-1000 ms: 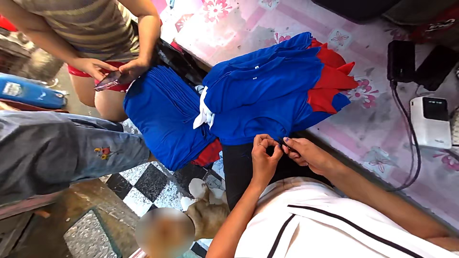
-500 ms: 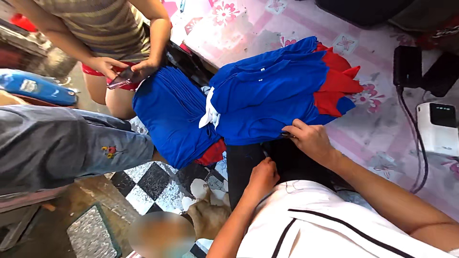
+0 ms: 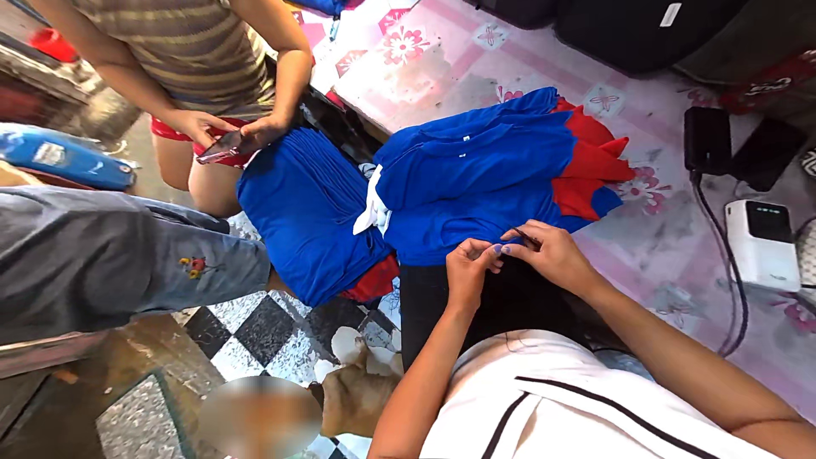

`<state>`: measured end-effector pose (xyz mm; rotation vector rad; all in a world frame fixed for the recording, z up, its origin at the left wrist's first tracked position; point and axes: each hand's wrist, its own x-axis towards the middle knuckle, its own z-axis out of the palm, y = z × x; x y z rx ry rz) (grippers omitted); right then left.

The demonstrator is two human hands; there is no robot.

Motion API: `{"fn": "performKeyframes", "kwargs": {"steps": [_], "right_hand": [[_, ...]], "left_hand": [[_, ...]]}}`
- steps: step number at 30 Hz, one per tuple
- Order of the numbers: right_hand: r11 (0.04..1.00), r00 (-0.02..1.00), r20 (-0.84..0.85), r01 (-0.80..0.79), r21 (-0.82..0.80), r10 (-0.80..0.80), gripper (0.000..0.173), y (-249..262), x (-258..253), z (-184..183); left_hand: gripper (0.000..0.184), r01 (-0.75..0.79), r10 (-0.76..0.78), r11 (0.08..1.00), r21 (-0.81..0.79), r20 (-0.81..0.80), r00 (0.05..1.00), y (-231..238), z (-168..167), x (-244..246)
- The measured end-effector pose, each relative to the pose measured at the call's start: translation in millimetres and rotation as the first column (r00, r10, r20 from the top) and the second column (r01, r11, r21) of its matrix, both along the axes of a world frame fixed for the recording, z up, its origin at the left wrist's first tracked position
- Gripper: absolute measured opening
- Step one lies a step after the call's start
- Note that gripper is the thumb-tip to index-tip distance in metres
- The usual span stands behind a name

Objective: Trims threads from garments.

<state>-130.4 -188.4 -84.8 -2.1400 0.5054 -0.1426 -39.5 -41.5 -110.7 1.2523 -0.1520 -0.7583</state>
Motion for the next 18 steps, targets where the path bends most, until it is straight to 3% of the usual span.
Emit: {"fn": "performKeyframes", "kwargs": {"steps": [1,3,8,10,12,13,16,18], "right_hand": [[0.998,0.999,0.033,-0.008,-0.063,0.01,0.026,3.2,0.2,-4.3],[1.0,1.0,0.017,-0.001,-0.013,0.002,0.019,6.6,3.4,-4.5],[0.897,0.977,-0.137,0.206,0.392,-0.164,0.009,3.0,9.1,7.8],[0.833,0.97,-0.167,0.24,0.499,-0.179,0.006,2.0,8.4,11.8],[0.796,0.967,-0.194,0.246,0.553,-0.165,0.006,1.7,8.4,14.2],[0.789,0.969,-0.192,0.239,0.566,-0.157,0.006,2.0,8.8,14.6],[0.817,0.973,-0.169,0.222,0.532,-0.155,0.007,3.1,9.4,14.7],[0.912,0.99,-0.069,0.143,0.385,-0.126,0.007,3.2,6.3,9.1]], "left_hand": [[0.005,-0.016,0.016,1.0,0.007,-0.004,1.0,3.2,-2.2,-2.1],[0.004,-0.021,0.022,1.0,0.022,-0.019,1.0,11.7,-5.9,-6.8],[0.004,0.163,-0.161,0.968,0.19,-0.029,0.987,36.8,-1.8,-14.7],[0.019,0.192,-0.202,0.954,0.229,0.021,0.979,36.1,6.5,-10.3],[0.041,0.154,-0.164,0.973,0.172,0.046,0.985,25.2,13.2,-4.3],[0.039,0.113,-0.118,0.984,0.138,0.024,0.993,17.8,14.7,-1.4],[0.004,0.006,-0.003,0.999,0.051,-0.055,0.998,3.7,6.0,3.7],[0.006,0.011,-0.01,1.0,0.014,-0.06,0.998,3.3,2.9,3.1]]}}
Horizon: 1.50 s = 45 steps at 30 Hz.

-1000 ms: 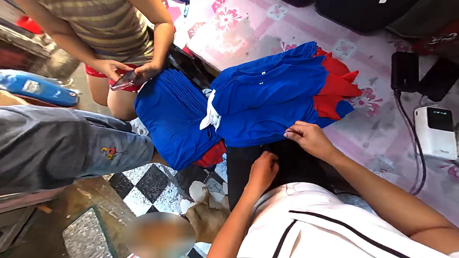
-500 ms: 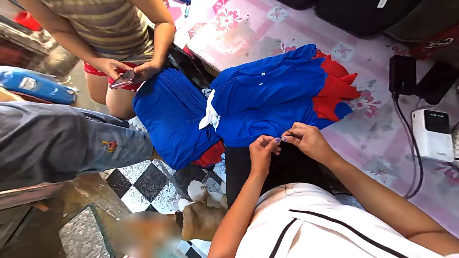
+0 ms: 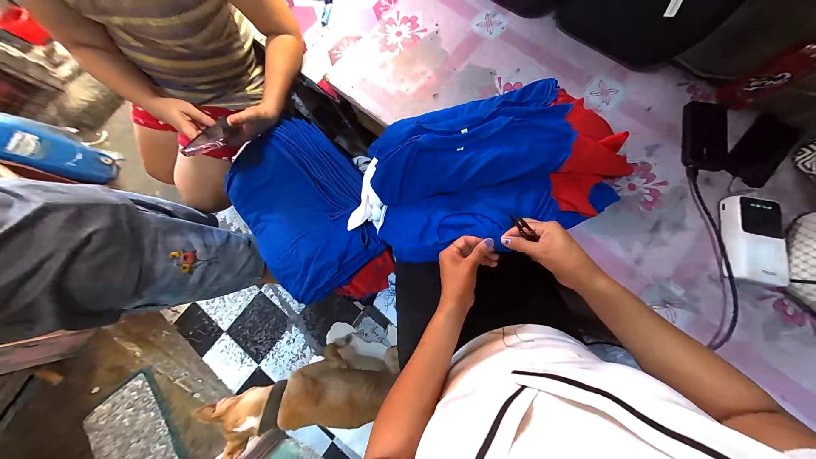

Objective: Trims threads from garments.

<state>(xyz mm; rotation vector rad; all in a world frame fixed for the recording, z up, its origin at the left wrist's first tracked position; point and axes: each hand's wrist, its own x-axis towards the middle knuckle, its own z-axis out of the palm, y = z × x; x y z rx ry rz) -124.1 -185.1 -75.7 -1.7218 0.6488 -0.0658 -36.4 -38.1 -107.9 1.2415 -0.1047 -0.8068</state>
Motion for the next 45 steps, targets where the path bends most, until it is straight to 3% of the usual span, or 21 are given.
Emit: {"fn": "performKeyframes", "kwargs": {"steps": [3,5,10,12,14,17,21,26,29,31,37,45], "right_hand": [[0.917,0.985,0.132,-0.053,-0.396,0.114,0.019,7.4,-4.6,-15.3],[0.888,0.98,0.152,-0.046,-0.458,0.128,0.013,11.0,-1.0,-18.5],[0.98,0.996,0.03,-0.082,-0.181,0.088,0.012,6.5,4.5,-6.8],[0.986,0.995,-0.007,-0.1,-0.129,0.1,0.013,5.7,4.6,-5.6],[0.986,0.993,-0.006,-0.12,-0.113,0.121,0.013,6.8,5.6,-5.9],[0.98,0.991,0.001,-0.135,-0.148,0.137,0.013,9.1,5.7,-5.5],[0.984,0.992,-0.044,-0.127,-0.124,0.122,0.014,5.4,2.2,-5.9],[0.985,0.999,0.014,-0.036,-0.166,0.039,0.029,8.5,-2.8,6.0],[0.961,0.988,-0.071,-0.114,0.253,0.136,0.039,5.1,-6.0,32.4],[0.904,0.958,-0.143,-0.176,0.39,0.249,0.043,3.5,-7.4,35.7],[0.941,0.899,-0.294,-0.274,0.198,0.324,0.043,9.6,-4.5,21.7],[0.941,0.901,-0.28,-0.295,0.163,0.331,0.042,12.6,5.1,17.4]], "left_hand": [[0.008,-0.02,0.02,1.0,-0.022,-0.018,1.0,2.7,-0.9,-8.8],[0.009,-0.012,0.011,1.0,-0.025,-0.033,0.999,7.9,-2.4,-10.8],[0.007,0.112,-0.124,0.983,0.148,0.072,0.99,30.0,-0.6,-3.8],[0.021,0.134,-0.16,0.974,0.181,0.134,0.978,29.6,3.9,-0.2],[0.025,0.128,-0.16,0.976,0.175,0.182,0.97,21.0,6.7,2.6],[0.008,0.087,-0.128,0.983,0.164,0.263,0.956,11.7,2.3,2.8],[0.007,0.102,-0.161,0.976,0.195,0.316,0.935,19.1,1.3,4.3],[0.008,0.112,-0.155,0.968,0.224,0.186,0.97,26.3,0.3,3.7],[0.005,0.072,-0.101,0.979,0.19,0.146,0.984,29.0,-3.3,-0.2],[0.005,0.048,-0.071,0.986,0.161,0.14,0.988,28.1,-4.6,-2.3],[0.005,0.018,-0.036,0.995,0.101,0.172,0.984,28.6,-4.6,-3.8],[0.005,0.006,-0.022,0.996,0.087,0.184,0.983,28.3,-4.0,-6.7]]}}
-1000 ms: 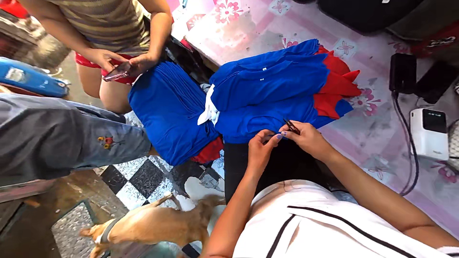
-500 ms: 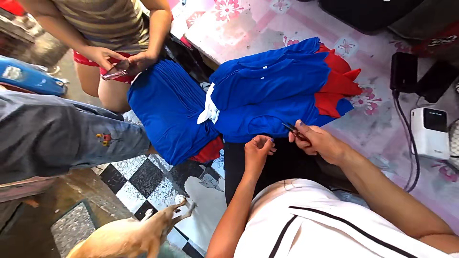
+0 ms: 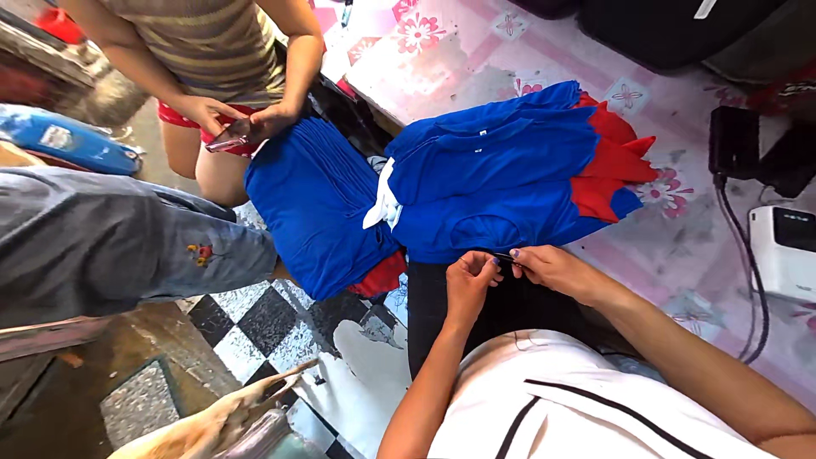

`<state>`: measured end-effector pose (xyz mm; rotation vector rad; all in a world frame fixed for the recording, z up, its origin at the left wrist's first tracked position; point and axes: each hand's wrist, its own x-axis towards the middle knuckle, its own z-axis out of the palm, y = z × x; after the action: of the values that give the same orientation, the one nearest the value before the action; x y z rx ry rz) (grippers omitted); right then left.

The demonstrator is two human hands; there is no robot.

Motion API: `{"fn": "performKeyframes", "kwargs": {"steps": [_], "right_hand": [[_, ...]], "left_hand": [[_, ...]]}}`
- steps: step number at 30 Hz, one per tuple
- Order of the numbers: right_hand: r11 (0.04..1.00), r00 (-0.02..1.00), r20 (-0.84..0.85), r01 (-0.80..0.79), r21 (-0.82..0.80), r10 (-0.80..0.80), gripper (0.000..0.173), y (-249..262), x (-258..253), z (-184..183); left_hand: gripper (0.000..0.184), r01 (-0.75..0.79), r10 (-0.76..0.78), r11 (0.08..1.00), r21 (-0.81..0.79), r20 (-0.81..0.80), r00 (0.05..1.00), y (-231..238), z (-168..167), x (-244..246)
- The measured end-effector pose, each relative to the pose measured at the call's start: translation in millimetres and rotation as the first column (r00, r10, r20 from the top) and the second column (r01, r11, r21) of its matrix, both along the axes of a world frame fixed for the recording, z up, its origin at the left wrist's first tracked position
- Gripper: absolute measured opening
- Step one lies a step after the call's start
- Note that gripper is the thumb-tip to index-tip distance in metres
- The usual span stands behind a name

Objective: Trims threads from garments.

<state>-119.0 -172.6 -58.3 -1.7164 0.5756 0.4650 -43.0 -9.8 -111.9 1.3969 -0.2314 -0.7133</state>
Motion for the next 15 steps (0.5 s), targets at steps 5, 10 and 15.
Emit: {"fn": "performKeyframes", "kwargs": {"steps": [5,10,15], "right_hand": [[1.0,1.0,-0.019,0.013,-0.004,-0.013,0.041,0.4,-1.6,-6.1],[0.994,0.995,-0.052,0.092,0.065,-0.089,0.039,2.9,-5.6,-12.3],[0.988,0.993,-0.02,0.121,0.099,-0.12,0.037,0.4,-12.2,-17.2]], "left_hand": [[0.005,0.012,-0.012,1.0,-0.004,-0.022,1.0,0.3,-5.3,-1.6],[0.005,0.013,-0.014,1.0,-0.014,-0.074,0.997,-0.3,-12.1,-3.8],[0.006,0.189,-0.186,0.979,0.077,-0.039,0.982,7.6,-14.6,-2.5]]}}
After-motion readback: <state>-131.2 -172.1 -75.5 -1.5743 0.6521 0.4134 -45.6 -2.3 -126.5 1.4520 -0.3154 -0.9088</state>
